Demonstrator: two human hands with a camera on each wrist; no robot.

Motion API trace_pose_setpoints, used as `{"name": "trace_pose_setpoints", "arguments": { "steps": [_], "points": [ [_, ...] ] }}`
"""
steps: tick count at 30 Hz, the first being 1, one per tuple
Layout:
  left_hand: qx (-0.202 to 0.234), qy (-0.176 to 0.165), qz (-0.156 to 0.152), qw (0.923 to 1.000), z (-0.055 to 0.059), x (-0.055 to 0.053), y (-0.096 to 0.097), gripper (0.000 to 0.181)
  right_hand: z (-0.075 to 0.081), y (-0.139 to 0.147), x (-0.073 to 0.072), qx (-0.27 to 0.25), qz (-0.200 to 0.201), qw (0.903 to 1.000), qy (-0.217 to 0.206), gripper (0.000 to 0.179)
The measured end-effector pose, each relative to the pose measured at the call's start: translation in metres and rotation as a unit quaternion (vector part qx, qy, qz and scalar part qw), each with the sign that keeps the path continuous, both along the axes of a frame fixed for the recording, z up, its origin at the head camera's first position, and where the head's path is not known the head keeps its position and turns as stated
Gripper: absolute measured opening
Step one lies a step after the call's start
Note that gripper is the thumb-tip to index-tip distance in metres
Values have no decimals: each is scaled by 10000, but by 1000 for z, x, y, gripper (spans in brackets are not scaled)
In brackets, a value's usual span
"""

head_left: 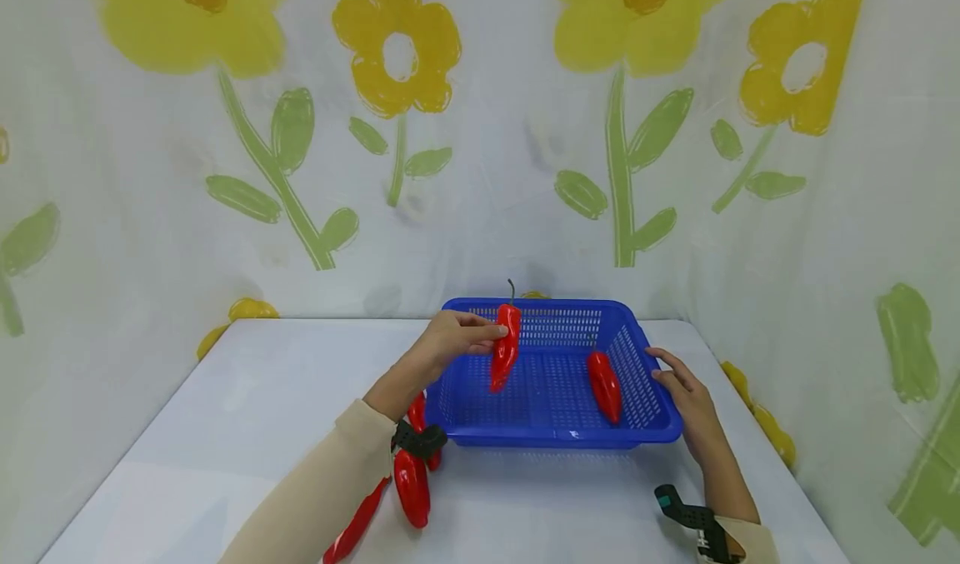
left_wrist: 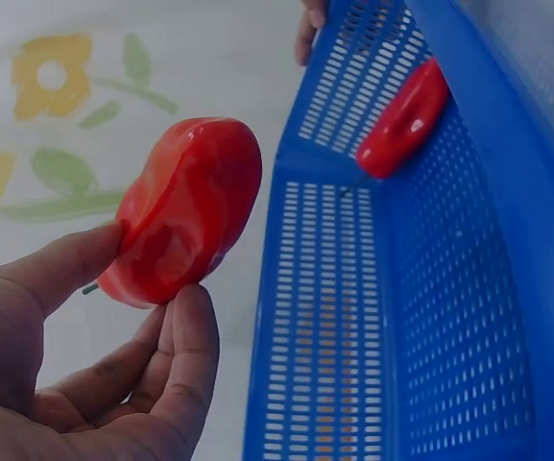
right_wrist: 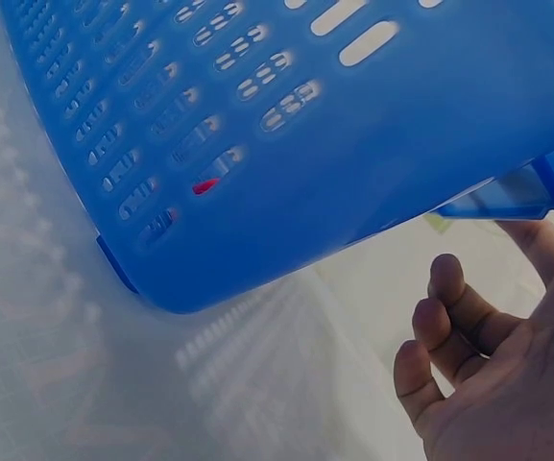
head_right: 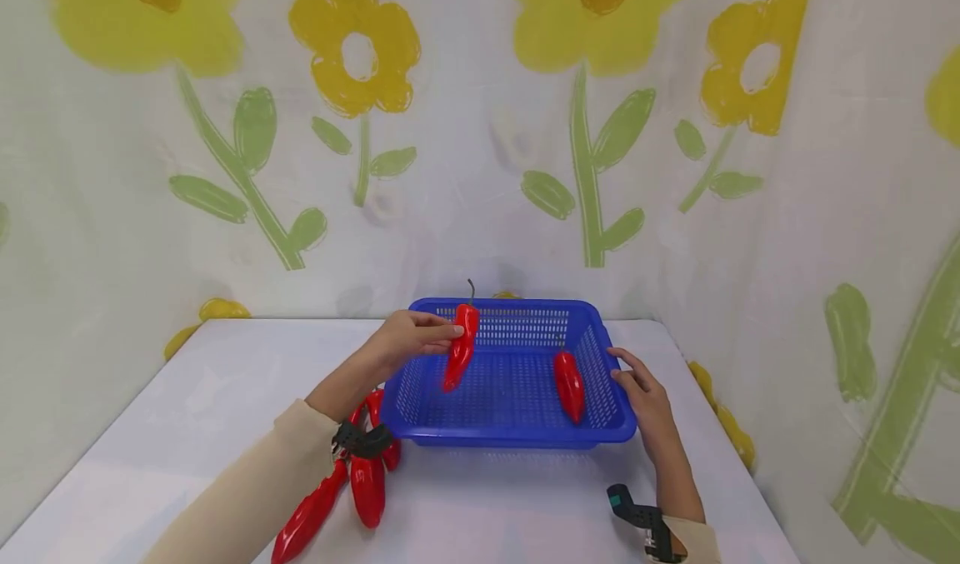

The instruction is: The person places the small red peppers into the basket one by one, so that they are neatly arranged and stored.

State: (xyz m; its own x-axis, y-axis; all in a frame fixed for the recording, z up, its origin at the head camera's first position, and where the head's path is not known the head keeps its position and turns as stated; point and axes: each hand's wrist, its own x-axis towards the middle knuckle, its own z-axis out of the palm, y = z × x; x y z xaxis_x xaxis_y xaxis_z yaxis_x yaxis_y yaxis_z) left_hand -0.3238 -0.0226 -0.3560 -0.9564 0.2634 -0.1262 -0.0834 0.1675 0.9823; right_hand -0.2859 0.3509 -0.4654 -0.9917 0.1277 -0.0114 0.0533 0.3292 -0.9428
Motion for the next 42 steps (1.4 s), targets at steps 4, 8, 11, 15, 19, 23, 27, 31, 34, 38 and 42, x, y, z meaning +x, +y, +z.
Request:
{"name": "trace_pose_setpoints", "arguments": {
  "steps": [4, 8, 11, 15, 19, 23, 27, 31, 34, 38, 42],
  "points": [
    [18, -78, -63, 9999, -2, -1, 10, 39, -2, 2, 5, 28, -35, 9999, -111, 54],
    [56, -145, 52, 9999, -6, -6, 15, 39, -2, 0, 4, -50, 15, 10000, -64, 55],
    [43, -173, 80, 9998, -9, -10, 19, 39, -2, -1, 3, -25, 5, 10000, -43, 55],
    [30, -316, 68, 9995, -12, -16, 28, 42, 0, 1, 2, 11, -23, 10000, -64, 55],
    [217, -711, 117, 9972, -12, -27, 38, 44, 0, 1, 1, -35, -24, 10000, -66, 55],
    [369, -976, 107, 9945, -6, -35, 48, 47, 0, 0, 2, -19, -2, 10000, -78, 55],
    [343, -944, 41, 9949, -4, -40, 59, 48, -2, -2, 2, 16, -27, 10000, -76, 55],
    [247, -987, -18, 9948, -10, -41, 73, 42, 0, -1, 1, -9, -48, 9999, -110, 55],
    [265, -1128, -4, 9933, -16, -41, 81, 42, -1, -1, 1, -56, -38, 9999, -156, 55],
    [399, -1251, 114, 9913, -23, -43, 89, 46, -2, -1, 1, -82, -28, 9998, -166, 55],
    [540, -1326, 130, 9896, -25, -48, 94, 47, -1, -1, 0, -107, -80, 9998, -139, 54]
  ]
}}
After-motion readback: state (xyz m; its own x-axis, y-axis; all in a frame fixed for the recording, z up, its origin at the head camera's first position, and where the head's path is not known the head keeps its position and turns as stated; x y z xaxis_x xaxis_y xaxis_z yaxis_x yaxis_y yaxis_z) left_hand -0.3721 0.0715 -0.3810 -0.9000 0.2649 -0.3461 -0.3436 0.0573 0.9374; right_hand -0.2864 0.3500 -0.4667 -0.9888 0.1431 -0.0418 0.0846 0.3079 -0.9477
